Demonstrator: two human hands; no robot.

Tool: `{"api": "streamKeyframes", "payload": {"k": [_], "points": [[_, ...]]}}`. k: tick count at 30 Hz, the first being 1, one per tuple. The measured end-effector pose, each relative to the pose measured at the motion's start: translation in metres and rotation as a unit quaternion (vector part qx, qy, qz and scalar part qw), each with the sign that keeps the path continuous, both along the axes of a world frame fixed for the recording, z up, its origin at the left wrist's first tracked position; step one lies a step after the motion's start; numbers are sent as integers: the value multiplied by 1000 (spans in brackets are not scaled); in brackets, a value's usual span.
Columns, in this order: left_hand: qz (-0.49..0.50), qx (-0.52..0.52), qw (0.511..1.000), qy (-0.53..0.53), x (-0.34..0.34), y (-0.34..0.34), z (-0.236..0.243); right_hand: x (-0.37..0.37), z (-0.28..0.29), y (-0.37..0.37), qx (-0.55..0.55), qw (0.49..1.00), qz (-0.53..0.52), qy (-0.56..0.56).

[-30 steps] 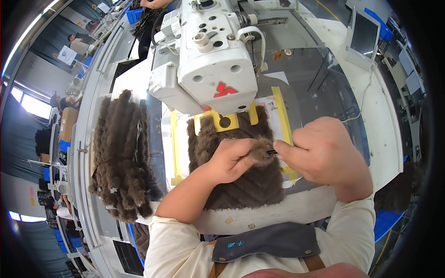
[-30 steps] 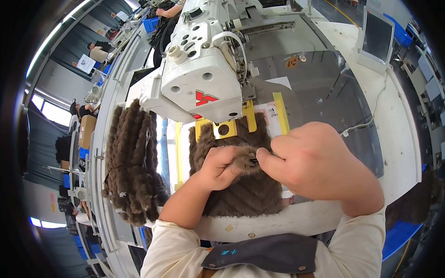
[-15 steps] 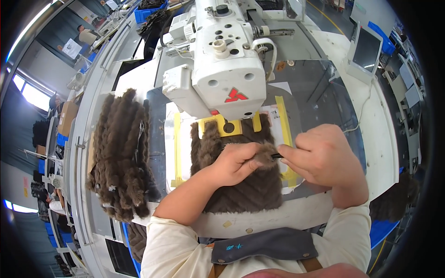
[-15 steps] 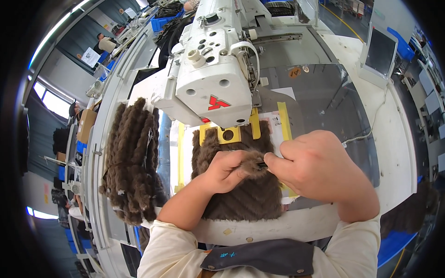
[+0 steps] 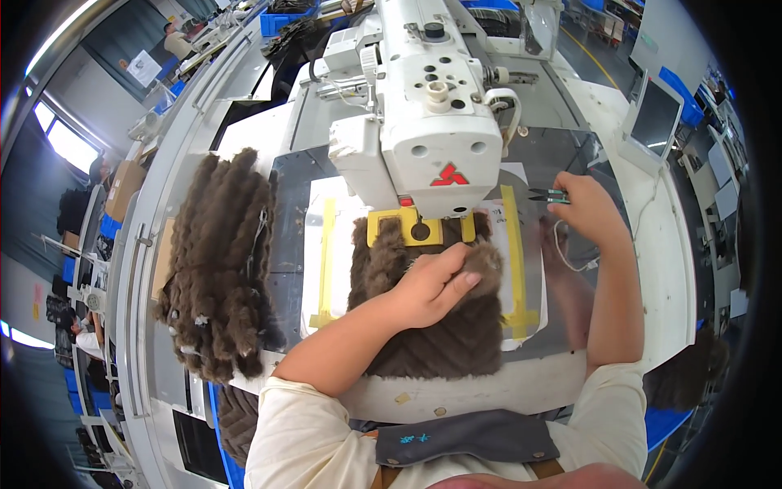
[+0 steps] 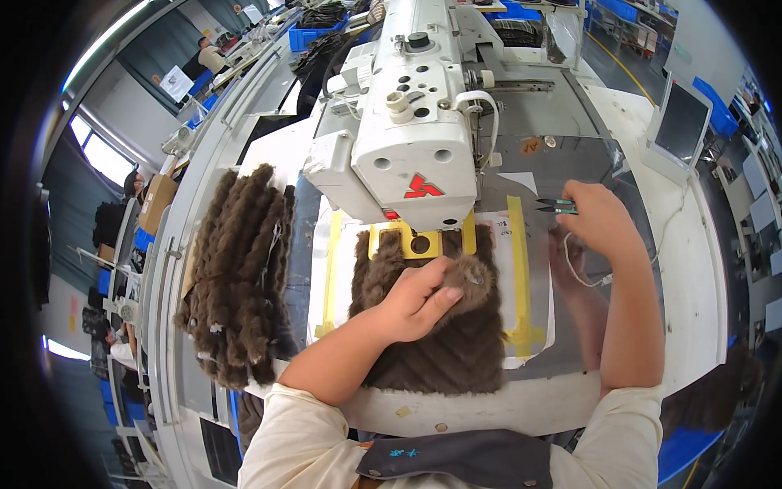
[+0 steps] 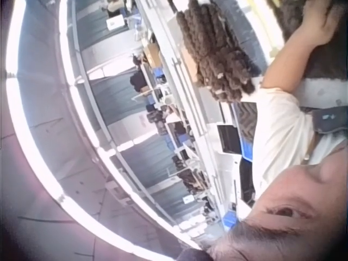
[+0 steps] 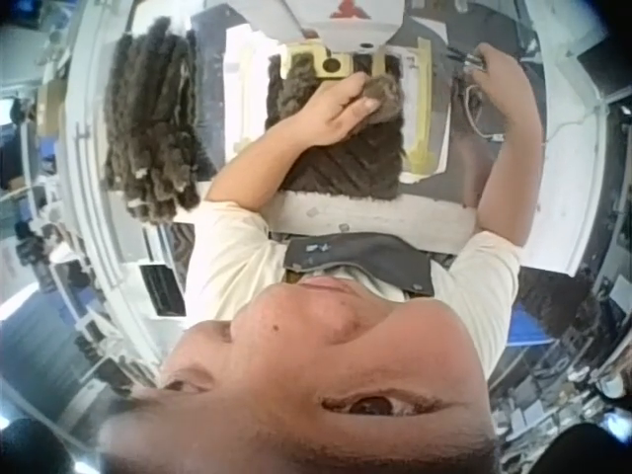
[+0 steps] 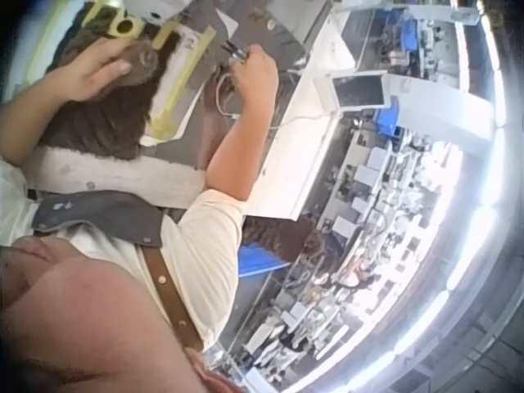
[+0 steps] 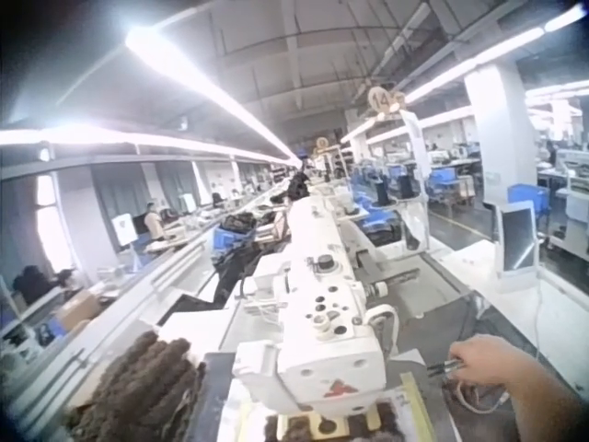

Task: Sewing pieces of fur or fleece material together using an industrial sewing machine to construct a garment or accessory.

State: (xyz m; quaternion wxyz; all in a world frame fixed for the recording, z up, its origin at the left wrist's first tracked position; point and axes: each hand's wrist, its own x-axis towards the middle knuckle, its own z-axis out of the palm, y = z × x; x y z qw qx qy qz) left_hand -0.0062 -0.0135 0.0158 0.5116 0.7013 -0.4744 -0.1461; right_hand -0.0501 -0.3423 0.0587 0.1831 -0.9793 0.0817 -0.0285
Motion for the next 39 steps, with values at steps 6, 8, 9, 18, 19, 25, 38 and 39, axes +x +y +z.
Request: {"api": "streamKeyframes", "payload": {"k": [6,8,9,18,19,25,38,39], "points": [[20,-44,999,16,0,-3,-7,2,-41,-18,-82,995,-60,-4],[8,-37,999,32,1,-2,-8,0,-25,13,-93,983,-5,-157],[8,-37,999,34,1,-3,-8,-3,-12,32,29,992,17,-125],[47,-68,995,53,-5,-5,-8,-28,-5,121,435,894,107,-24],[49,-60,996,54,-5,-4,-8,-28,-8,122,436,893,108,-23],[48,-65,996,39,-5,-7,-9,-26,-24,125,526,842,91,-76],[10,6,999,47,-4,-2,-1,-18,-13,115,601,794,94,14],[10,6,999,48,-3,-3,-2,-18,-14,114,607,787,107,19]]}}
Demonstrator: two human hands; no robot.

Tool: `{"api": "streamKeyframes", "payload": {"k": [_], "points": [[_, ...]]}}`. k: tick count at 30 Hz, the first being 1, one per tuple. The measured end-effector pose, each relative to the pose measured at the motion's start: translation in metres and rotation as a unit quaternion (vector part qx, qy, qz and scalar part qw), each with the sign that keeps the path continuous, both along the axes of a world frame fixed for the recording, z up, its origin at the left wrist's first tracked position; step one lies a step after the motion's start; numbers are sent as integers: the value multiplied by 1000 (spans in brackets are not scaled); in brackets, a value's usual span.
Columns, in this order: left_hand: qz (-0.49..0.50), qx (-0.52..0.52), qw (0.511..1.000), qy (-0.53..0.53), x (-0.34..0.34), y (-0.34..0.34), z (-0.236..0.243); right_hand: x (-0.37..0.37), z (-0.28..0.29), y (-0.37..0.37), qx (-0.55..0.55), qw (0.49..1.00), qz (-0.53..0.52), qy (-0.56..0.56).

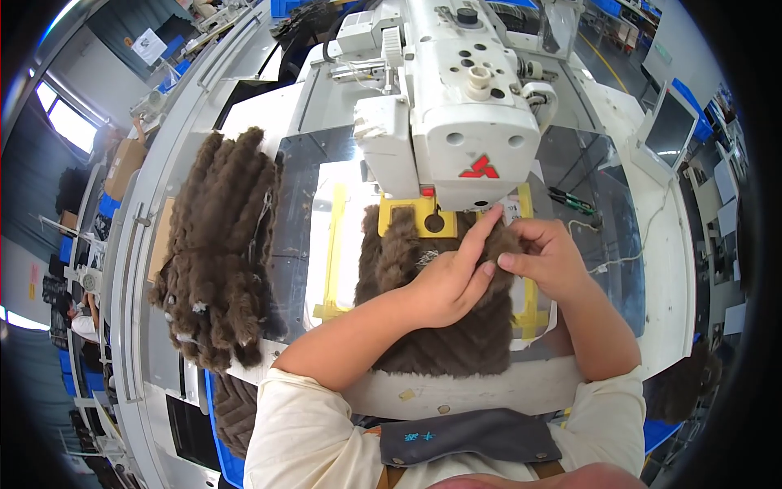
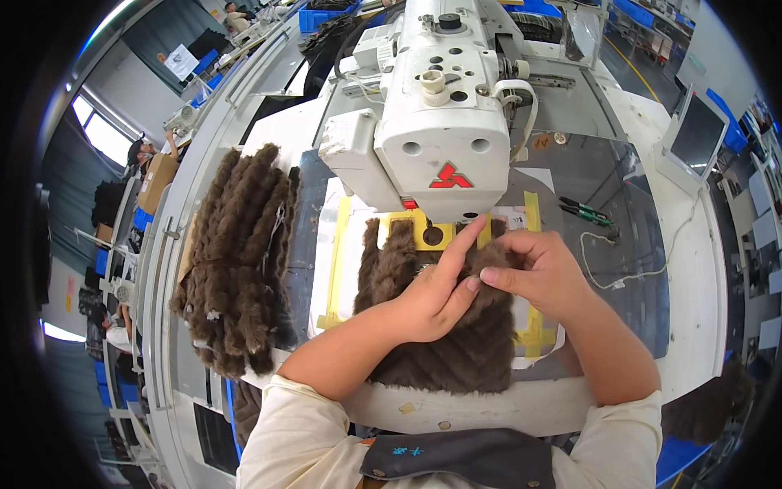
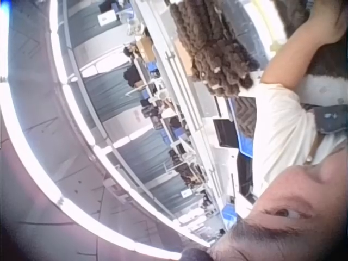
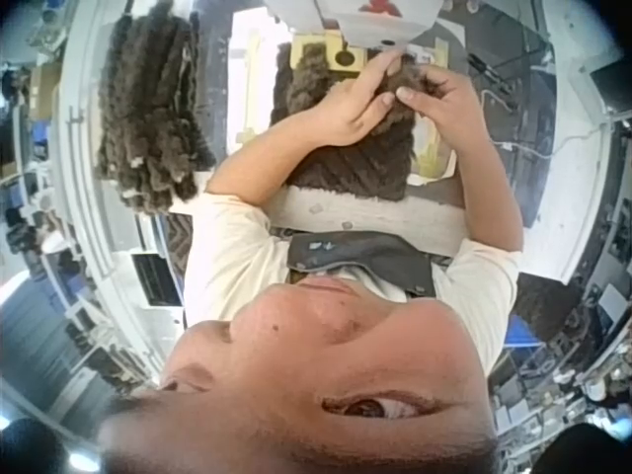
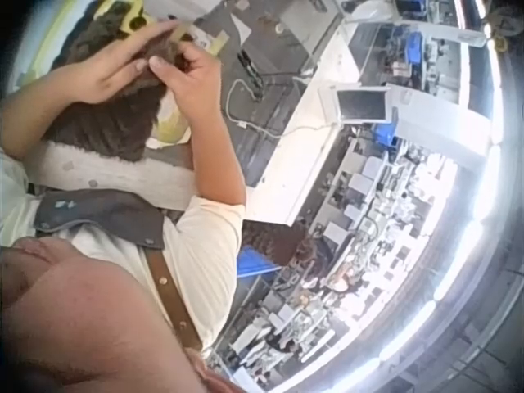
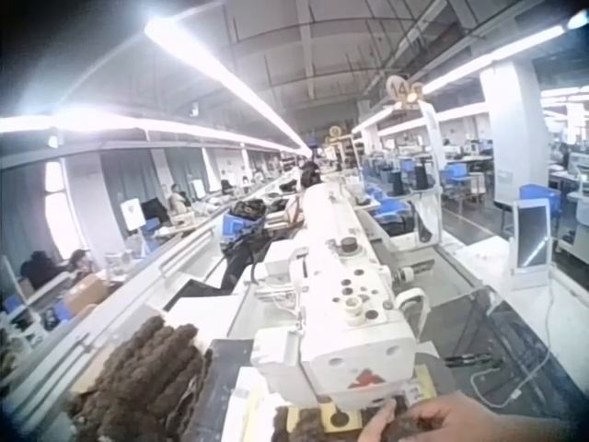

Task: Sewing pieces of fur or fleece material together using an industrial sewing machine to construct a garment or accessory.

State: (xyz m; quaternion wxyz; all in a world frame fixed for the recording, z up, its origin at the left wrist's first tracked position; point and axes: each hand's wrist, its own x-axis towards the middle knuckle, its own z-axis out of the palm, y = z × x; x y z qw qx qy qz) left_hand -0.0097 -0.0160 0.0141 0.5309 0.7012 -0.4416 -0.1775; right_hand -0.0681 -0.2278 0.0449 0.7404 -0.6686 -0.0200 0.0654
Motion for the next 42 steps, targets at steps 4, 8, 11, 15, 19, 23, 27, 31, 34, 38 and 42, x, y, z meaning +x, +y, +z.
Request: {"api": "streamKeyframes", "payload": {"k": [4,8,11,15,19,23,27,31,34,38,42], "points": [[-16,-2,1000,-22,2,-2,-3,2,-13,-8,-10,1000,2,-21],[-12,47,999,18,2,-2,6,5,-18,-9,-39,998,-21,-37],[4,51,999,-8,3,-5,1,7,-22,-9,-37,998,-35,-38],[42,102,993,-46,0,-6,6,12,-19,-11,-103,990,-99,6],[51,139,988,-49,0,-10,10,21,-31,-25,-141,984,-110,7],[4,192,979,-68,0,-10,15,32,-36,-31,-266,961,-69,17],[-58,207,974,-72,14,4,18,50,-41,-31,-342,939,18,-18],[-57,217,962,-158,30,3,3,71,-48,-26,-359,932,36,-31],[-28,216,928,-302,31,2,-4,78,-61,-19,-346,935,17,-71],[6,198,875,-441,32,5,-10,82,-73,-11,-339,937,-16,-81],[1,214,852,-477,35,7,-10,88,-63,-5,-381,916,-36,-124]]}}
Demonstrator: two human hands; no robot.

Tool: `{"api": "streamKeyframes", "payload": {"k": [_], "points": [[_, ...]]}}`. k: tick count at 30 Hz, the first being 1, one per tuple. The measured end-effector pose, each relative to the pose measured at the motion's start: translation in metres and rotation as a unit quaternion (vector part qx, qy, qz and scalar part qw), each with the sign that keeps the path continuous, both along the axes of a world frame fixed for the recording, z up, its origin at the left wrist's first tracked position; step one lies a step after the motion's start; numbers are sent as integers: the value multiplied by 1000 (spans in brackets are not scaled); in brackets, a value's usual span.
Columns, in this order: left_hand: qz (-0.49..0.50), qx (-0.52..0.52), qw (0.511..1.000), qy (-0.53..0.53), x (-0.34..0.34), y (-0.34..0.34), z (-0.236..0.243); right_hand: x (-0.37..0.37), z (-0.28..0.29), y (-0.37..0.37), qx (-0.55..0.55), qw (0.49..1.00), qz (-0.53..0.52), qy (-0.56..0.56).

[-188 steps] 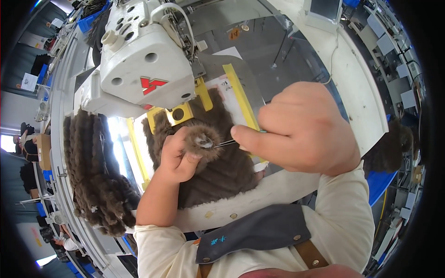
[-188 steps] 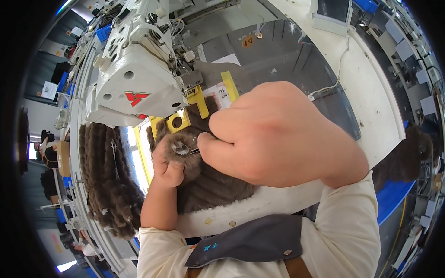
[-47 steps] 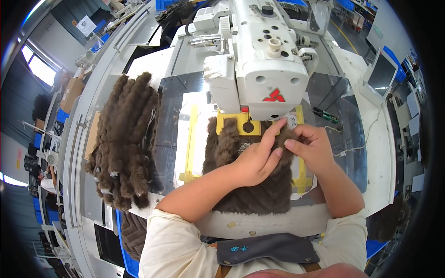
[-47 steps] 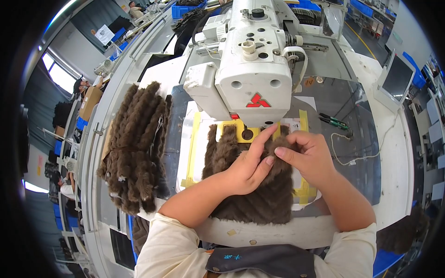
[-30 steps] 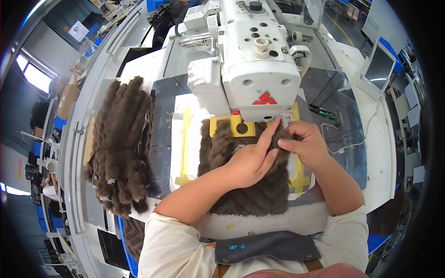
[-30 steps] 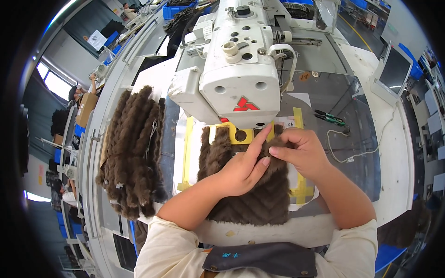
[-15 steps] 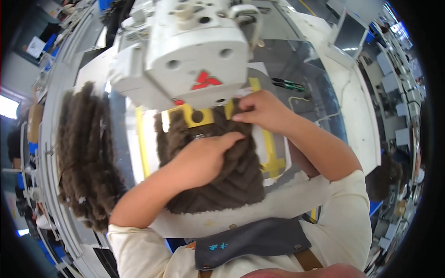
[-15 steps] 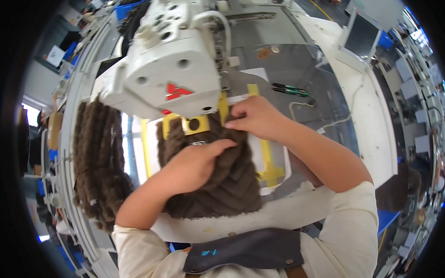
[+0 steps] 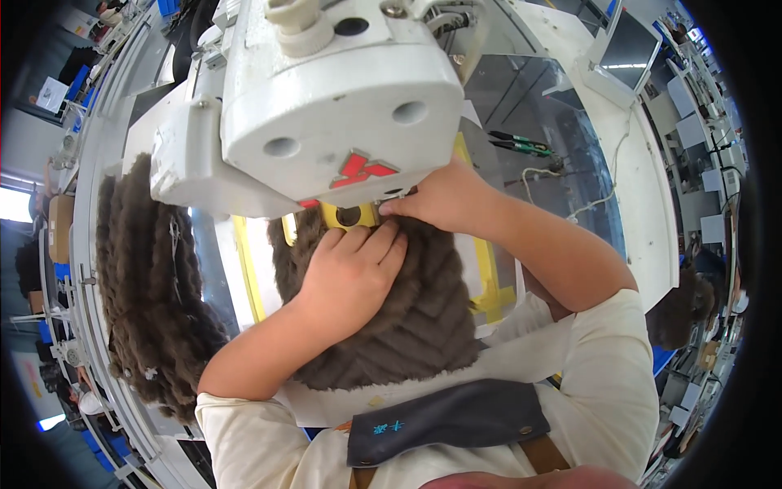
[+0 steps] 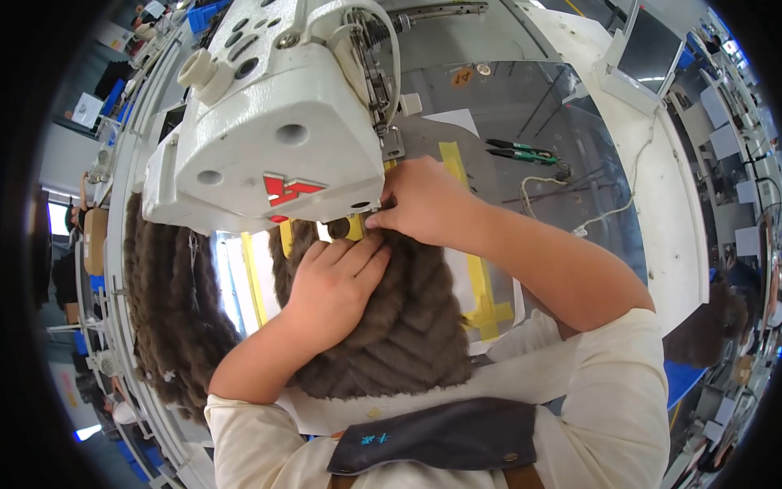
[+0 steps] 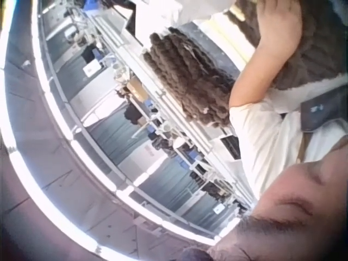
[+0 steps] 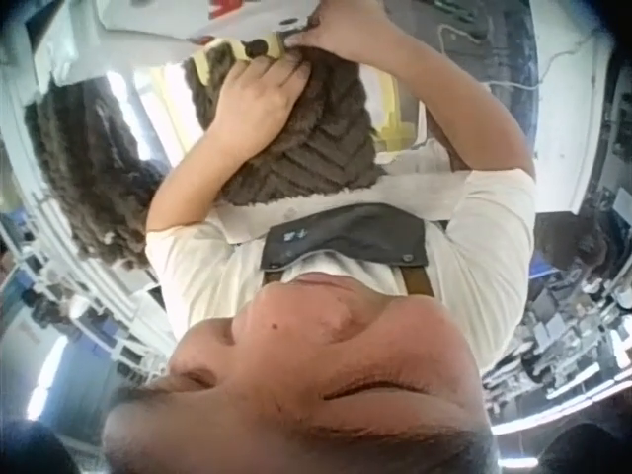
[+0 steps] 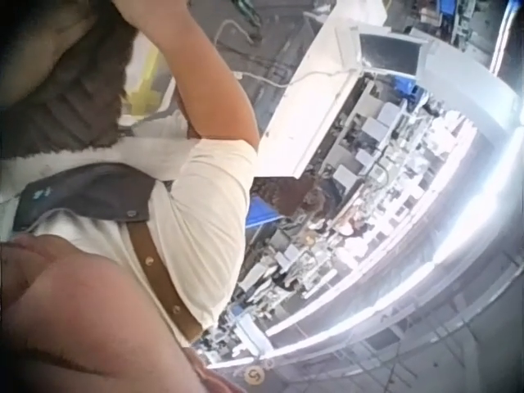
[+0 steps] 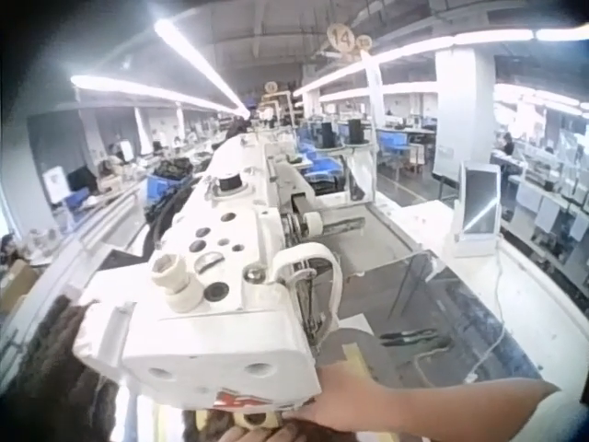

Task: Sewing pieces of fur or fleece material together using an industrial sewing machine to construct a garment or accessory.

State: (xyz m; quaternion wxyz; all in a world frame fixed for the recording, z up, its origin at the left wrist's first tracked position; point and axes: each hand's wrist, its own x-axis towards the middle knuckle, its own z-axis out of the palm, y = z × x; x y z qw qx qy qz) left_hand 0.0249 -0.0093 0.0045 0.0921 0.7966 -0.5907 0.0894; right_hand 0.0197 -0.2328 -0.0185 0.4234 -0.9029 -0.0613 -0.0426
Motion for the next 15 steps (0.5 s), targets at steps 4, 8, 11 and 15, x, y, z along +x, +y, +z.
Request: {"api": "streamKeyframes", "payload": {"k": [4,8,11,15], "points": [[12,5,1000,-10,-1,-4,-2,2,3,-5,-59,997,-44,-8],[25,-9,999,-23,-4,-6,-6,-3,7,-1,-53,997,-47,-9],[39,-22,997,-56,-4,-7,-12,-2,8,1,-68,995,-71,33],[47,-29,997,-62,-2,-8,-15,-1,12,0,-61,992,-80,70]]}}
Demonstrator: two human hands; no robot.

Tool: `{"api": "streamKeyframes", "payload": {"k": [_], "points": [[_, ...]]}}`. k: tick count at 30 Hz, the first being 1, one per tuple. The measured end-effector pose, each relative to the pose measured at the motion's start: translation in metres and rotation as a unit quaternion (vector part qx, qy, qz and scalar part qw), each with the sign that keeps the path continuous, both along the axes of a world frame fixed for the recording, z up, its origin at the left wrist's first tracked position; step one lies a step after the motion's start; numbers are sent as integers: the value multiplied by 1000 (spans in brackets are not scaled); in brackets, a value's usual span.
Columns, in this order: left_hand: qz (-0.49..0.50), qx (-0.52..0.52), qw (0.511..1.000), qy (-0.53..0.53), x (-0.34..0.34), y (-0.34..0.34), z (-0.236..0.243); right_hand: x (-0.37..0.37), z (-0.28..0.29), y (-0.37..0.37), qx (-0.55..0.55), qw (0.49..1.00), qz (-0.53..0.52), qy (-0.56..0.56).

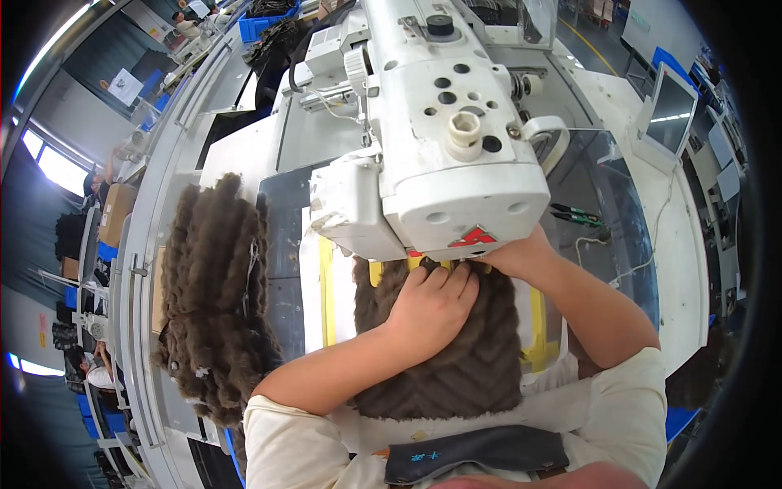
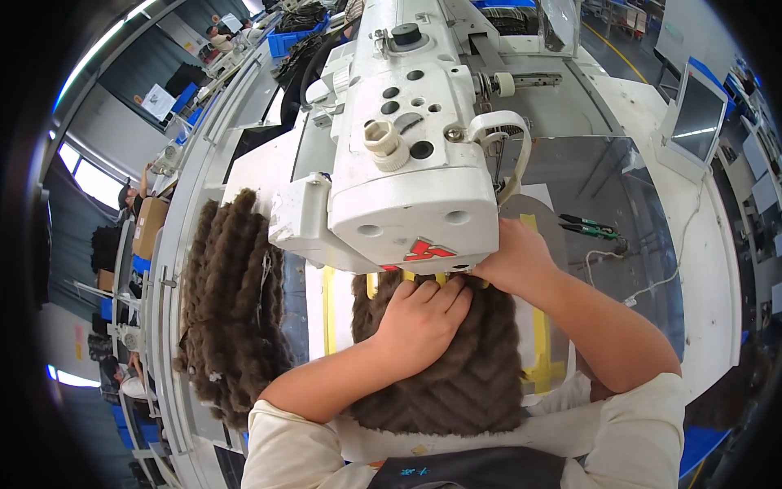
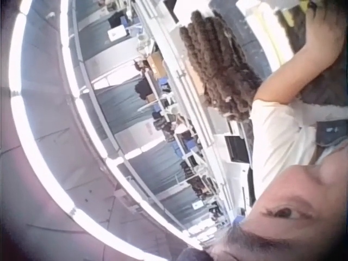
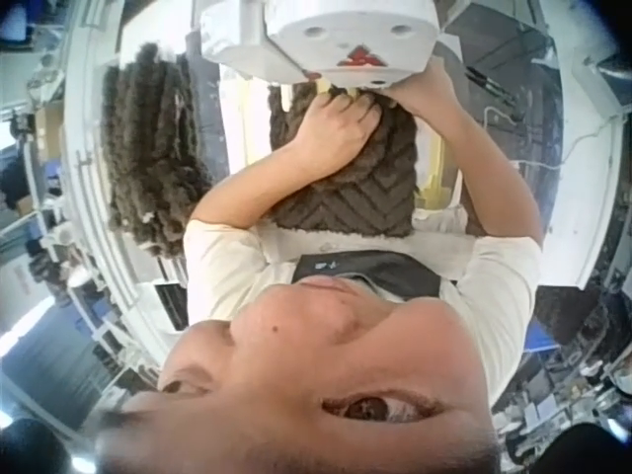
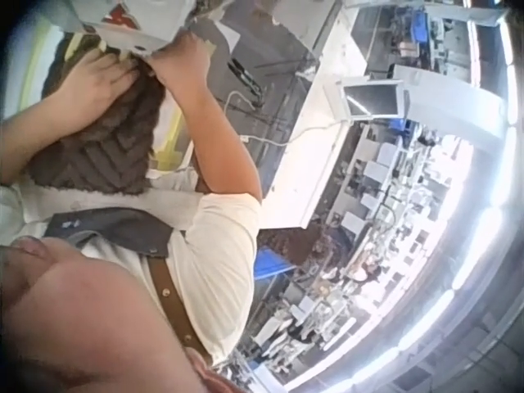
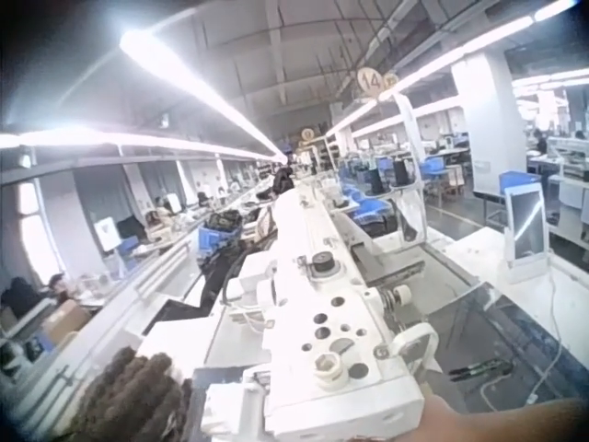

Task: Sewing pieces of fur or fleece material together using an industrial sewing machine to construct a garment or accessory.

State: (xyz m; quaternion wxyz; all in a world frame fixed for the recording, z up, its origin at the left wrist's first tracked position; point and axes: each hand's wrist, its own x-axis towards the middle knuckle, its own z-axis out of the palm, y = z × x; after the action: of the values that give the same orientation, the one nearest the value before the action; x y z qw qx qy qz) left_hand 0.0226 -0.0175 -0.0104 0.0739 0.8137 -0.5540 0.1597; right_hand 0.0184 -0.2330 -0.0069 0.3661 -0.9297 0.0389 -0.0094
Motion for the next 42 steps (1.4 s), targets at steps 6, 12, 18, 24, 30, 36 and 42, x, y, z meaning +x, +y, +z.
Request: {"api": "streamKeyframes", "payload": {"k": [6,12,18,24,30,36,42], "points": [[6,-2,1000,-21,7,1,0,5,-4,-13,114,992,38,-24],[-3,-5,1000,-2,11,-2,-5,4,-8,-16,140,989,47,-5],[8,-11,1000,12,10,-3,-5,7,-5,-17,173,984,45,14],[28,10,999,29,8,-3,-4,3,-2,-14,176,983,44,-7],[34,19,999,34,9,-2,-3,3,-8,-8,122,992,5,-39],[31,6,999,30,8,-1,-4,4,-9,-8,71,996,15,-54],[34,6,999,19,7,-1,-4,4,-6,-5,71,996,12,-50]]}}
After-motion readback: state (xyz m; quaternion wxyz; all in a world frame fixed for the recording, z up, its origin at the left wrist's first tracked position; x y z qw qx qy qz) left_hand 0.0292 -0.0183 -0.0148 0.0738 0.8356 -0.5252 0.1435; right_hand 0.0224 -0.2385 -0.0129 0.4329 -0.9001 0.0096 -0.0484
